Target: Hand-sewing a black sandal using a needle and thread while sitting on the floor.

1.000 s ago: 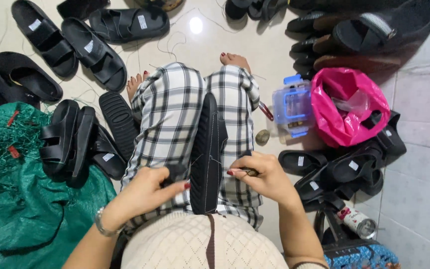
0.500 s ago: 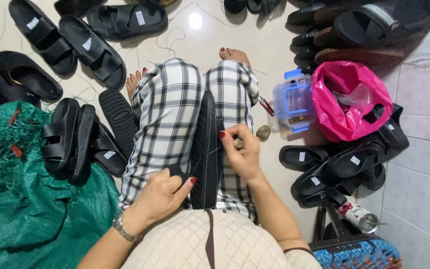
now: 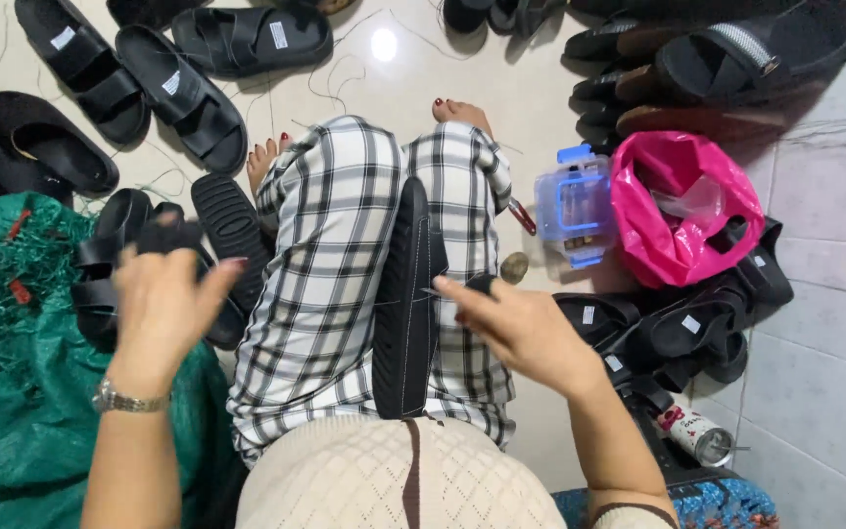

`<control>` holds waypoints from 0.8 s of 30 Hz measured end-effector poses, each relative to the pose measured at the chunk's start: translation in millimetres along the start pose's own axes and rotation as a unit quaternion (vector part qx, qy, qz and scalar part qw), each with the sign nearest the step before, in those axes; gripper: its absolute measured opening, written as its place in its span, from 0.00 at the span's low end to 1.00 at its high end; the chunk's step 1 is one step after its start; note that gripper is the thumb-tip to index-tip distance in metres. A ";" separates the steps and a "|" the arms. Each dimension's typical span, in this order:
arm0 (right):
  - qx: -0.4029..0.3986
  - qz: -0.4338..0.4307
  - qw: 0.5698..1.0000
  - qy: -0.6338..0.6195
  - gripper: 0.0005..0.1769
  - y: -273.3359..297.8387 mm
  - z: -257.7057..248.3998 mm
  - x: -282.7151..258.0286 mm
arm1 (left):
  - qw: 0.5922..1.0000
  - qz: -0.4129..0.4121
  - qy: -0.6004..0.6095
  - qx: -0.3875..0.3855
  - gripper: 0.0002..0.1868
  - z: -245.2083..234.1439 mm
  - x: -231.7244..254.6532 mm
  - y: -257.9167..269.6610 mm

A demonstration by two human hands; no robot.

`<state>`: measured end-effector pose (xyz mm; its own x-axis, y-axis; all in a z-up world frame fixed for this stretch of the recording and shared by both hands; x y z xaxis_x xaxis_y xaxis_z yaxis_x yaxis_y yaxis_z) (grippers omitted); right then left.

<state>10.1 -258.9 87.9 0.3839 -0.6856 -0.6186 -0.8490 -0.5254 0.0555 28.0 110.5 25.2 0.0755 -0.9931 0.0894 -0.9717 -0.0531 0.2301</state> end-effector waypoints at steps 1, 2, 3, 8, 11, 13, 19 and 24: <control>-0.001 -0.001 1.000 0.003 0.25 -2.5 -0.2 -3.0 | 1.000 -0.001 0.003 0.001 0.32 -27.0 26.1 -4.2; -0.002 -0.018 0.999 0.026 0.24 -5.0 -0.5 -7.0 | 0.988 0.083 0.130 -0.003 0.30 -55.1 59.0 -6.2; -0.004 -0.036 0.998 0.049 0.24 -7.7 -0.7 -10.8 | 0.953 0.165 0.255 -0.004 0.38 -85.5 90.9 -7.6; -0.021 -0.031 0.997 0.075 0.23 -8.7 1.0 -6.7 | 0.914 0.337 0.217 0.058 0.62 -16.4 119.1 -2.2; -0.035 -0.029 0.995 0.085 0.25 -8.3 1.7 -0.2 | 0.907 0.366 0.202 0.048 0.66 -6.4 128.4 -1.3; -0.042 -0.030 0.995 0.083 0.26 -8.3 2.3 1.4 | 0.908 0.373 0.187 0.047 0.67 -2.9 130.1 -0.3; -0.052 -0.042 0.990 0.128 0.27 -12.6 -2.3 -2.8 | 0.916 0.362 0.172 0.036 0.67 8.6 133.6 -1.9; -0.069 -0.084 0.964 0.242 0.33 -17.6 -8.1 -20.7 | 0.896 0.394 0.160 0.132 0.62 12.4 139.6 -3.7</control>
<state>20.0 -239.5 106.2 0.6653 -0.7217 -0.1913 -0.7159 -0.6893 0.1111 39.3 -29.2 24.8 -0.6369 -0.6556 0.4056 -0.7680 0.5855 -0.2597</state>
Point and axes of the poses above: each hand's wrist, its own y-axis away from the middle knuckle, its own z-axis out of the palm, x = y × z, the point moved 4 cm from there along -y, towards the middle knuckle, and after that the axes turned 3 degrees about x, right-handed, at the moved point
